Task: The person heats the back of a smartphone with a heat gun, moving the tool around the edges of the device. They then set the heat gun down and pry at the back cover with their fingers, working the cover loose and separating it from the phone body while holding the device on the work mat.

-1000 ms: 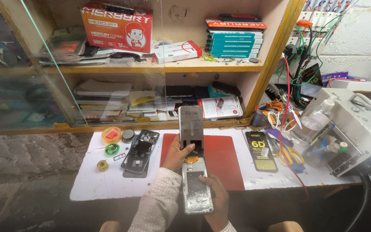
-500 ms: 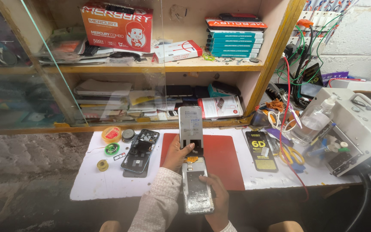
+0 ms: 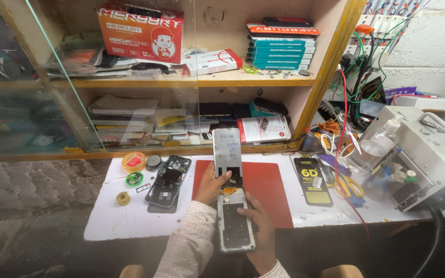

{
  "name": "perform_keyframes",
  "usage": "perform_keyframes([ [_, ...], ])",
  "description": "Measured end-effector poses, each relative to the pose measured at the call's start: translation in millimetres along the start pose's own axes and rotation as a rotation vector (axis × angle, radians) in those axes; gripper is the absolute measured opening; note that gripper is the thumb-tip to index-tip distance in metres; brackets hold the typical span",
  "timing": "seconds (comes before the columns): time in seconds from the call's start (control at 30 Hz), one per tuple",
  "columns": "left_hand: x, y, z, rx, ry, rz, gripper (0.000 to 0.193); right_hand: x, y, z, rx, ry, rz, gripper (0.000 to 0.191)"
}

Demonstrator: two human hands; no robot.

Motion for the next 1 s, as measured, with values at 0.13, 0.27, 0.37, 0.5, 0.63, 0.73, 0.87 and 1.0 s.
perform_keyframes([
  [0.13,-1.8,-0.8,1.5,0.022,0.009,-0.027,0.032,-10.2,8.3,1.0,-0.208,-0.012,-0.086,0.036],
  [0.27,0.3,-2.1,2.5,0.043,0.039,0.033,0.035,-17.5,9.6,4.3,-0.089,-0.065,-0.069,0.034],
  [0.37,0.4,1.1,0.8,0.113,0.020,-0.005,0.034,-26.4,20.0,7.5,-0.188,-0.035,-0.147,0.023],
  [0.5,1.9,3.0,0.4,0.132,0.009,-0.007,0.032,-33.8,33.6,8.9,-0.350,0.018,-0.266,0.022],
  [0.63,3.2,6.0,0.6,0.121,0.024,0.013,0.032,-39.5,34.0,8.8,-0.325,0.027,-0.268,0.024],
  [0.73,3.3,7.9,0.4,0.111,0.032,0.023,0.034,-41.3,35.9,7.9,-0.280,0.041,-0.316,0.024],
  [0.87,4.1,12.6,-0.6,0.071,0.031,-0.077,0.034,-44.2,31.5,5.3,-0.168,0.001,-0.211,0.024],
  [1.0,4.6,12.3,2.0,0.061,0.090,-0.096,0.035,-45.4,35.9,3.6,-0.149,0.033,-0.193,0.022],
])
Point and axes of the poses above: each hand's wrist, its own x-axis away from the middle knuckle, its own z-axis out of the back of the hand, y = z × x, the point moved 6 cm from there along -x, towards the middle knuckle, and after that the axes turned 15 degrees about -x, right-handed, at the moved point
